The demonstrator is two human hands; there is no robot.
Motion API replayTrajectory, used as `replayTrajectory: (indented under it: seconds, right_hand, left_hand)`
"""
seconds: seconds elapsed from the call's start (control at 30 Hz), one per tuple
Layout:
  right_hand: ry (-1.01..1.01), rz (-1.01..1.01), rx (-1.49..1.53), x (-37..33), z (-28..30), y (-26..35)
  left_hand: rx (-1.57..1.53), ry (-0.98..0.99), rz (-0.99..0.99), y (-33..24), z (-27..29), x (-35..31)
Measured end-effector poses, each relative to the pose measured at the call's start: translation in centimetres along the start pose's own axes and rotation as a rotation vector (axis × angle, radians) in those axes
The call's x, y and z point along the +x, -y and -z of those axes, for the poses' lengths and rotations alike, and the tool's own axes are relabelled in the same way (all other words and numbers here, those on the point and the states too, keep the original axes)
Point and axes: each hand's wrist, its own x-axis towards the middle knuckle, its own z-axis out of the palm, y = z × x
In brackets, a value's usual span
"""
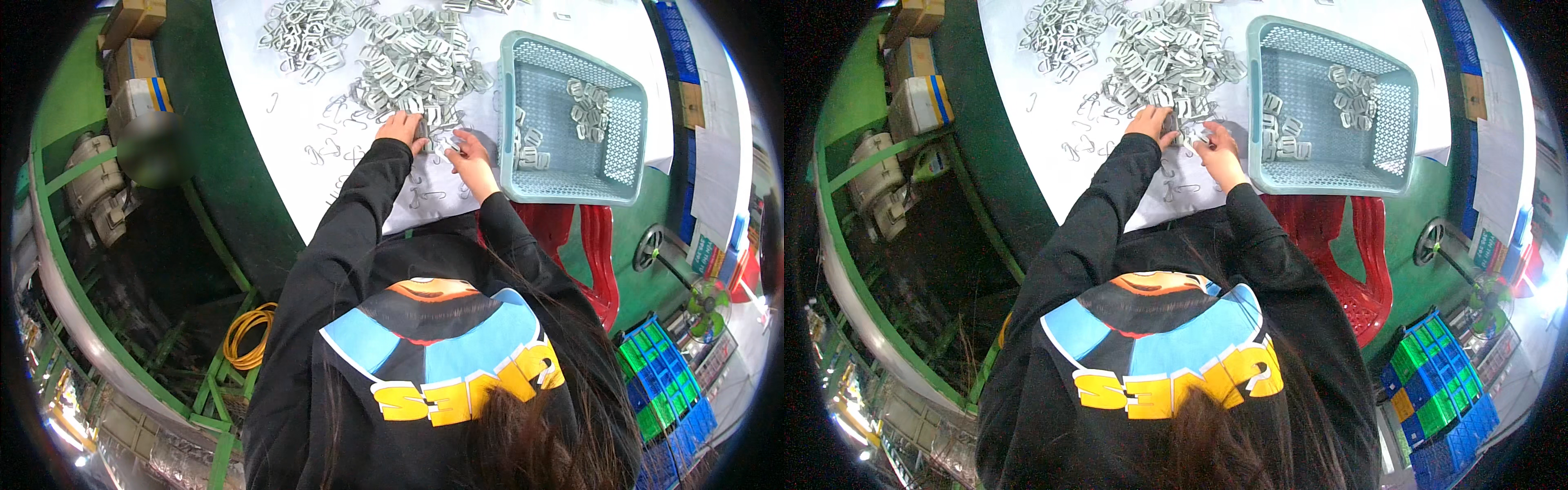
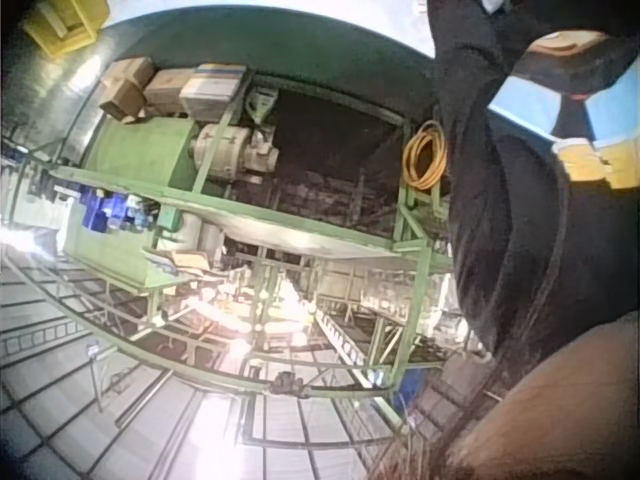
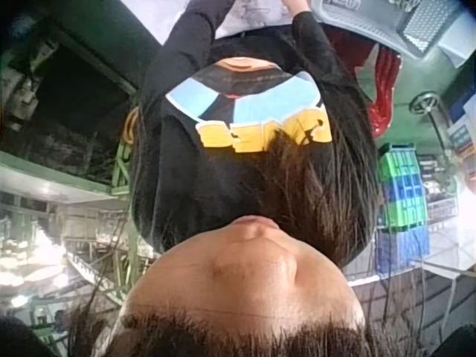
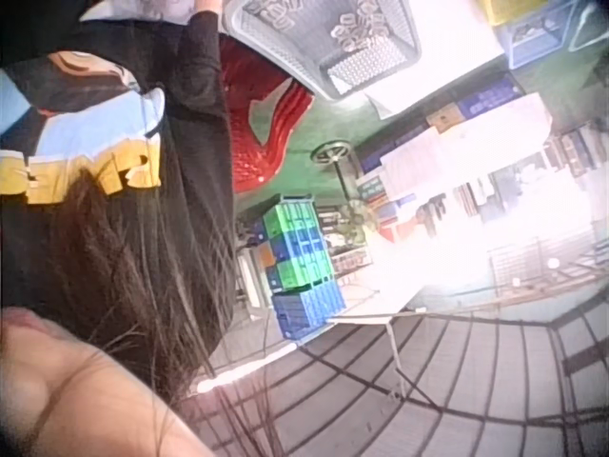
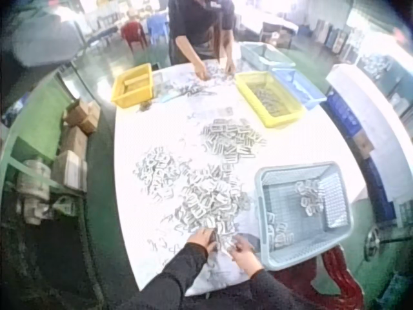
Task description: The person picks up metal buckles from a table, groups them together by hand, and places them into a basket.
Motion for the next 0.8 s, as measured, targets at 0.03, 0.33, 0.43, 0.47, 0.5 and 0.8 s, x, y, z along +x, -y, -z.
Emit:
replayTrajectory:
  seconds: [0.03, 0.33, 0.43, 0.47, 0.5, 0.8]
  right_hand:
    - [0.019, 0.031, 0.002, 0.0, 0.1, 0.0]
    - [0.218, -0.173, 0.265, -0.5, 0.6, 2.5]
    - [0.108, -0.148, 0.098, 0.2, 0.4, 0.8]
    - [0.049, -0.123, 0.024, 0.5, 0.3, 0.0]
    - [0.045, -0.162, 0.111, 0.4, 0.2, 0.2]
    - [-0.025, 0.101, -0.207, -1.2, -1.5, -0.1]
  left_hand:
    - [-0.014, 0.021, 0.022, 0.4, 0.0, 0.1]
    - [-0.185, -0.014, 0.153, 3.1, 1.2, -1.2]
    - [-0.483, -0.198, 0.261, 5.1, 0.9, -2.3]
    - [-0.599, -0.272, 0.289, 5.6, 0.8, -2.8]
    - [-0.71, -0.351, 0.32, 6.1, 0.9, -3.4]
    - [-1.374, -0.242, 0.508, 8.3, 3.4, -4.9]
